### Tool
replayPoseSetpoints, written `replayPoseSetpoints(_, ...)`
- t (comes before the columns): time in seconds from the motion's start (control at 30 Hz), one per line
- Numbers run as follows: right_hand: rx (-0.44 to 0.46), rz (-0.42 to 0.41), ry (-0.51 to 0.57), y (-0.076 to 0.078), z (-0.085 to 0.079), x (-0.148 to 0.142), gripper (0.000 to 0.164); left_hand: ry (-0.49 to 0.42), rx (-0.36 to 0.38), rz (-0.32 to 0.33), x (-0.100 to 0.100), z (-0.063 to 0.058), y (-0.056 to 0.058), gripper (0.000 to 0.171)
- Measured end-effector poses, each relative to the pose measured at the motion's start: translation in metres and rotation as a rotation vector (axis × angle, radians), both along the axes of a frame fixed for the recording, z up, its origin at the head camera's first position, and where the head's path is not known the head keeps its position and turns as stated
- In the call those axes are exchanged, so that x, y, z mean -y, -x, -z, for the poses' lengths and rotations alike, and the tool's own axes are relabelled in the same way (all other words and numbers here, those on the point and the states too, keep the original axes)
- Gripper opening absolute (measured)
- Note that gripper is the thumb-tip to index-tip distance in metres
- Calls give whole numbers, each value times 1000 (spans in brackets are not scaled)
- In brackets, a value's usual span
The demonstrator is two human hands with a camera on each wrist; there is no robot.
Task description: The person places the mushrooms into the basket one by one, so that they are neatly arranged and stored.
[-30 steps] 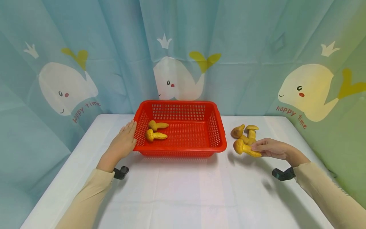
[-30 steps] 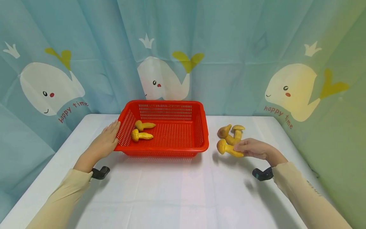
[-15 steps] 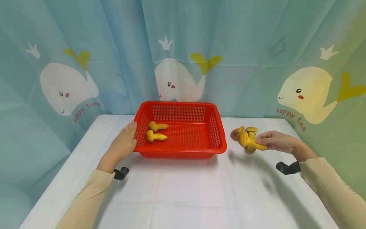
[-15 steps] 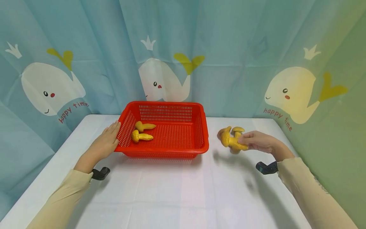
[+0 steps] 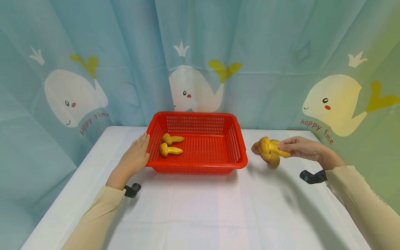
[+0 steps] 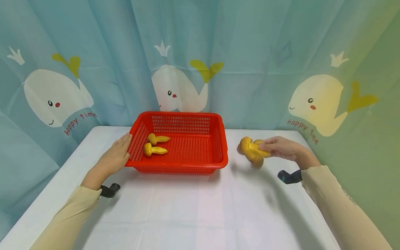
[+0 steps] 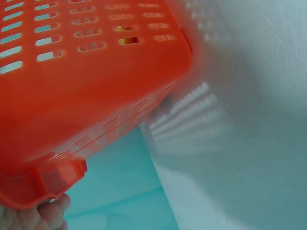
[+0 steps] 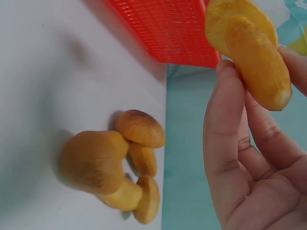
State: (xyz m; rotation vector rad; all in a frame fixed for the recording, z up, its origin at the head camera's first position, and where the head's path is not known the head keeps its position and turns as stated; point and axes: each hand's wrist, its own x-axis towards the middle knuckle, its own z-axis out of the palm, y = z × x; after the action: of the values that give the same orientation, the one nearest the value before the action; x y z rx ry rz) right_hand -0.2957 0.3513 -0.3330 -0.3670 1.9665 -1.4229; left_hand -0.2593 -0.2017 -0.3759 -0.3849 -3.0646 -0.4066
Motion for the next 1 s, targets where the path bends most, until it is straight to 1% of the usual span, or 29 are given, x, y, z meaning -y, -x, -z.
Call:
replayPoseSetpoints(0.13,-7,2,12,4,-5,3,31,10,0,-2,1,2,-1,64)
replayPoseSetpoints(0.37,-39,64,-65,10,-22,15,26,6,-5,-6,0,2,-1,64)
replayPoseSetpoints(0.5,-36,34,-31,15,-31,25,25,-3,-2,-10,-1,1,0,64)
replayPoseSetpoints(0.63,-34,16,-7,24,-35,36,26,-1,-1,-11,0,2,0,64)
replayPoseSetpoints(0.83,-52,50,-58,35,-40,54,24,9,-18,1,1,4,0,63)
replayPoseSetpoints(1.0,-46,63,-81,42,-44,69,24,2,-17,-1,1,4,1,64)
